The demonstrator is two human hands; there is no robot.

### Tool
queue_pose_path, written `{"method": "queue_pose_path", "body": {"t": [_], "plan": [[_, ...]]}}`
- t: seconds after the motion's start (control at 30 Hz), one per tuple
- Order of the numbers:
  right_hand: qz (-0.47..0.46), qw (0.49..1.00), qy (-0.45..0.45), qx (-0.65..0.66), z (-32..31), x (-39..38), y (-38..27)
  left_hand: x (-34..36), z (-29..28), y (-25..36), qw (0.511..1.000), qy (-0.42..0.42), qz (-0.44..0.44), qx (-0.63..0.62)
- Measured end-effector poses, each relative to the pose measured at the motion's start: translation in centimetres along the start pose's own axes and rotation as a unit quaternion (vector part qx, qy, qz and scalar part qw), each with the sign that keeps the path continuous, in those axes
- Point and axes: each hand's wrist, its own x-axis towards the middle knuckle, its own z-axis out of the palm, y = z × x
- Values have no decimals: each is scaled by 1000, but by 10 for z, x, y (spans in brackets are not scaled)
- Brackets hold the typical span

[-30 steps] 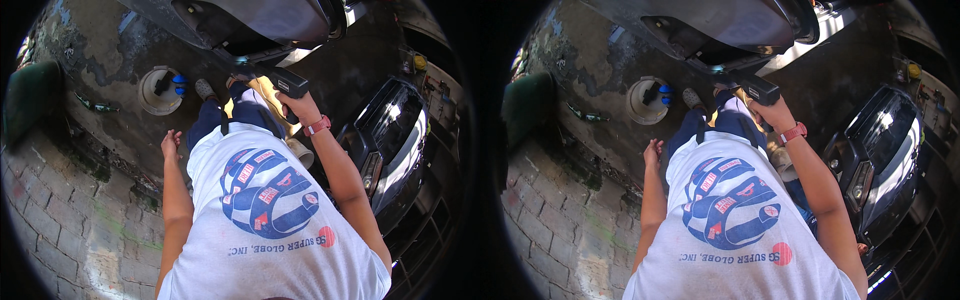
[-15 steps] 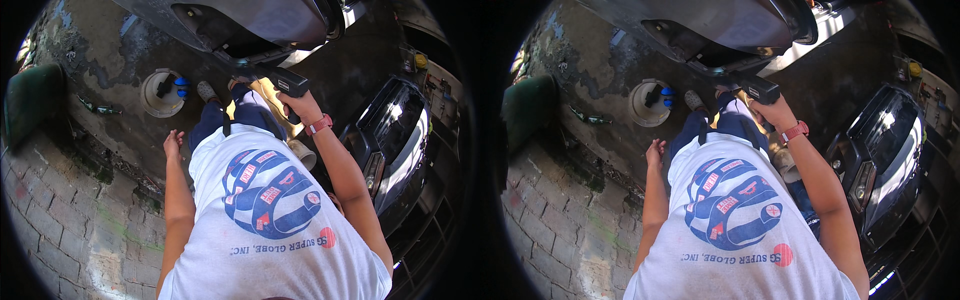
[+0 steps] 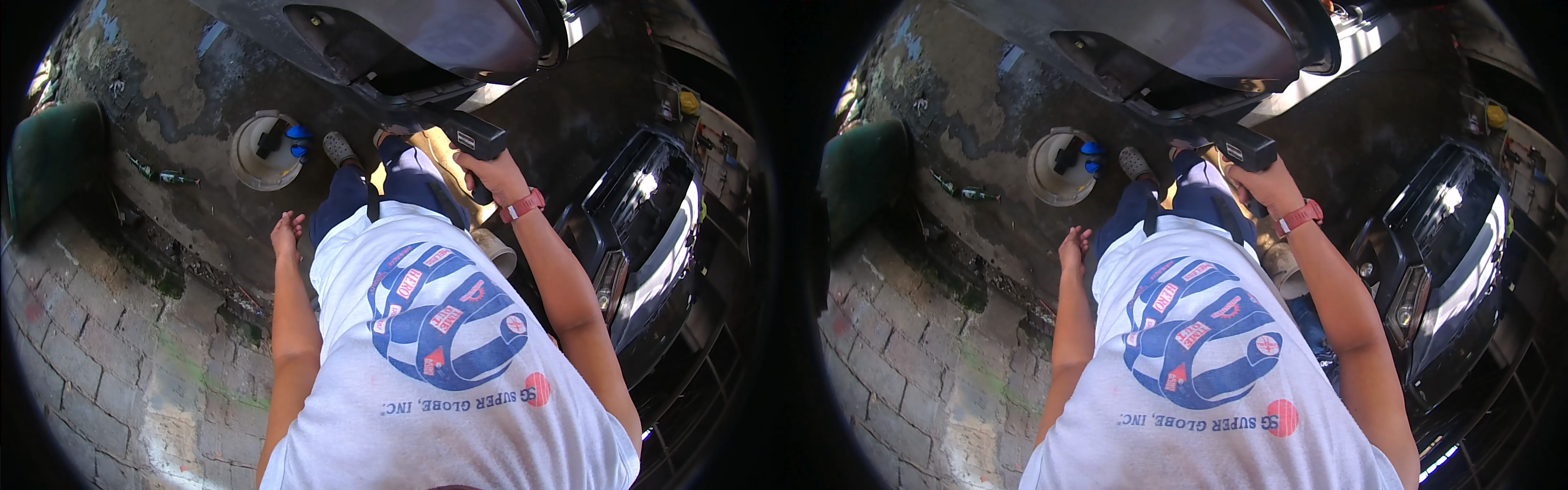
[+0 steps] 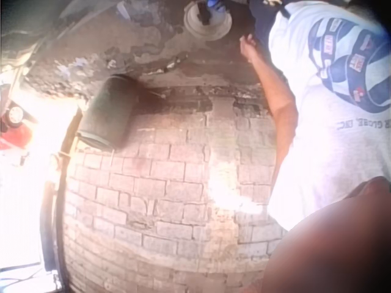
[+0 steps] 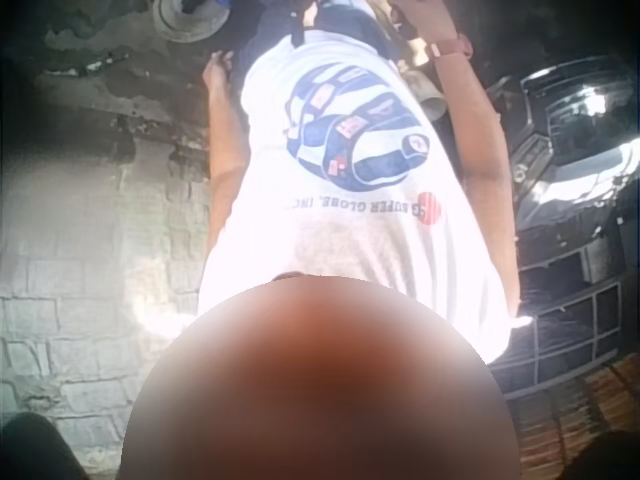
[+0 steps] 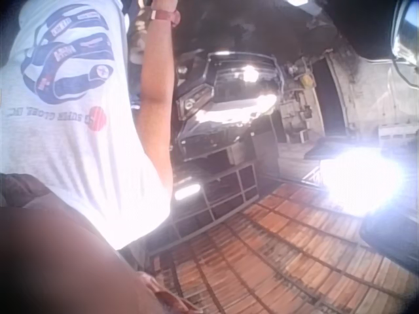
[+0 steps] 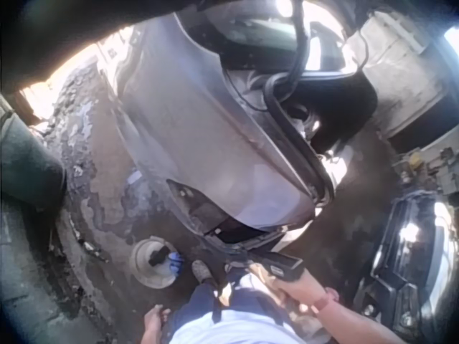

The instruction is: The person adjusts the head-mounted camera, then walks to a garage and uses a heat gun on the rear bumper of a dark car. They later pick up an angle grinder and plug it in while another person works nearby.

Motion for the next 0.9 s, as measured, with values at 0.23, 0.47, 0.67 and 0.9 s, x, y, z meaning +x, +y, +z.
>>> {"method": "queue_pose_path", "body": {"t": [0.23, 0.47, 0.67, 0.9], "plan": [[-5, 1000, -9, 6, 1, -2, -2, -3, 2, 4, 1000, -3, 4, 0], [-21, 1000, -9, 11, 1, -4, 0, -2, -1, -1, 1000, -5, 3, -1], [-20, 1000, -3, 16, 4, -12, -2, -7, -3, -3, 1000, 4, -2, -7], [-18, 1000, -21, 2, 4, -23, -7, -12, -10, -5, 1000, -2, -2, 0]]}}
